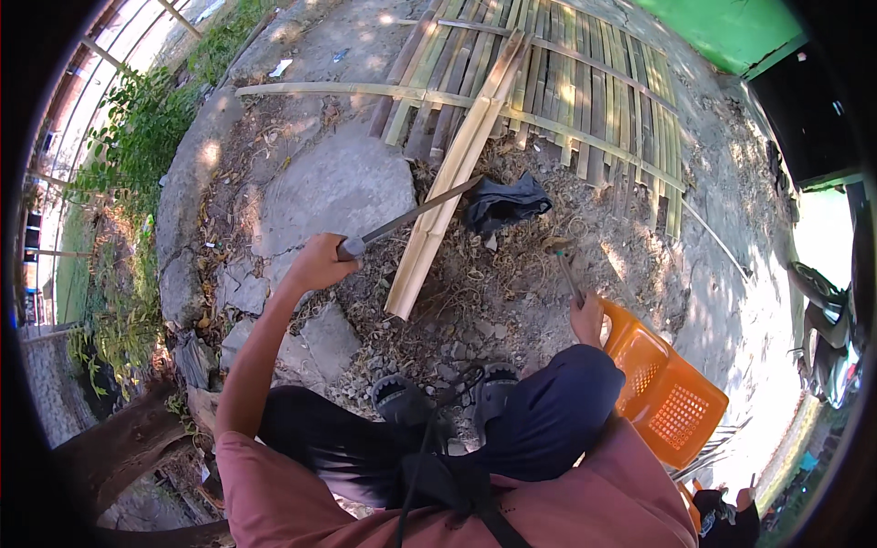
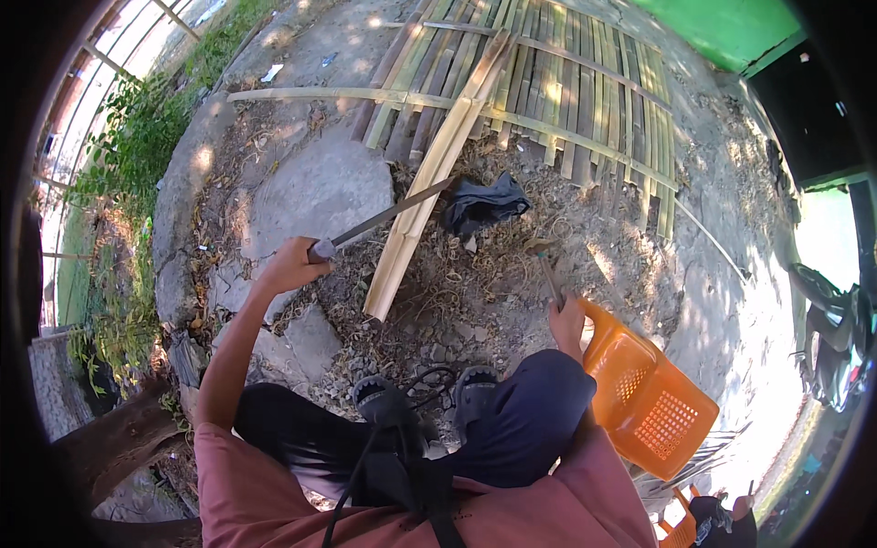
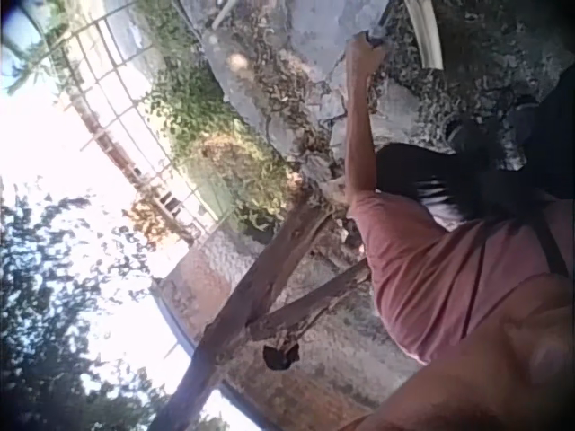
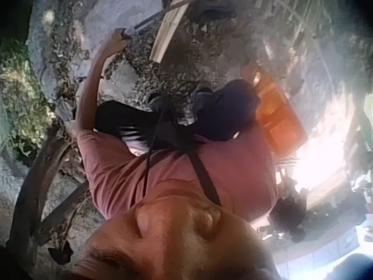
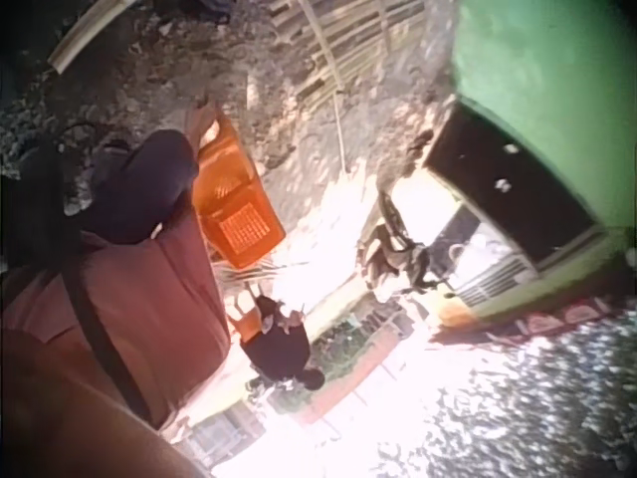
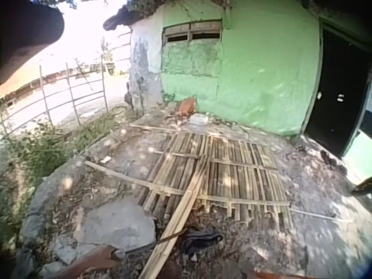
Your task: The person splits a piece of bamboo by hand using a machete and a hammer, then trims and shaves the split bamboo strips with the machete.
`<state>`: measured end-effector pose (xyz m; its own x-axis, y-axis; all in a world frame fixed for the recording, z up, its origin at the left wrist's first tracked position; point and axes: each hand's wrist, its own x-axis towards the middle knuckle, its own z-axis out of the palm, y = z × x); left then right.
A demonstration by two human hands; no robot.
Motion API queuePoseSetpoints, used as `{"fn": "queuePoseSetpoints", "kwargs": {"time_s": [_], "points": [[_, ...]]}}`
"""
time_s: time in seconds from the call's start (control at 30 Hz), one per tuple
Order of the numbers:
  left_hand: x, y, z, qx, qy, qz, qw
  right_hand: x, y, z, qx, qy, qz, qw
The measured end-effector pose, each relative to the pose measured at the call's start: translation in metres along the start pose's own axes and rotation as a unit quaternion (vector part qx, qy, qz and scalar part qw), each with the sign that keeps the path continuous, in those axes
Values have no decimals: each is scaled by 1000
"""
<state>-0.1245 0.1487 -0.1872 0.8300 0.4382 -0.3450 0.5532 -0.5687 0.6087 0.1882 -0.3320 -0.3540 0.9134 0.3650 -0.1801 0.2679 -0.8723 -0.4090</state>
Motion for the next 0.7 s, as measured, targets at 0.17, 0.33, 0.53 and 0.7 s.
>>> {"fn": "queuePoseSetpoints", "kwargs": {"time_s": [0.17,0.33,0.53,0.7], "points": [[-8,72,23,-101,-17,-15,995,0,8,26,65,-29,10,997],[13,119,68,-161,-5,-4,987,-12,-37,-7,107,62,-5,992],[34,196,195,-166,97,109,975,-45,-97,-34,583,-365,84,721],[17,240,282,-190,60,72,977,-75,-106,-37,704,-334,162,606]]}}
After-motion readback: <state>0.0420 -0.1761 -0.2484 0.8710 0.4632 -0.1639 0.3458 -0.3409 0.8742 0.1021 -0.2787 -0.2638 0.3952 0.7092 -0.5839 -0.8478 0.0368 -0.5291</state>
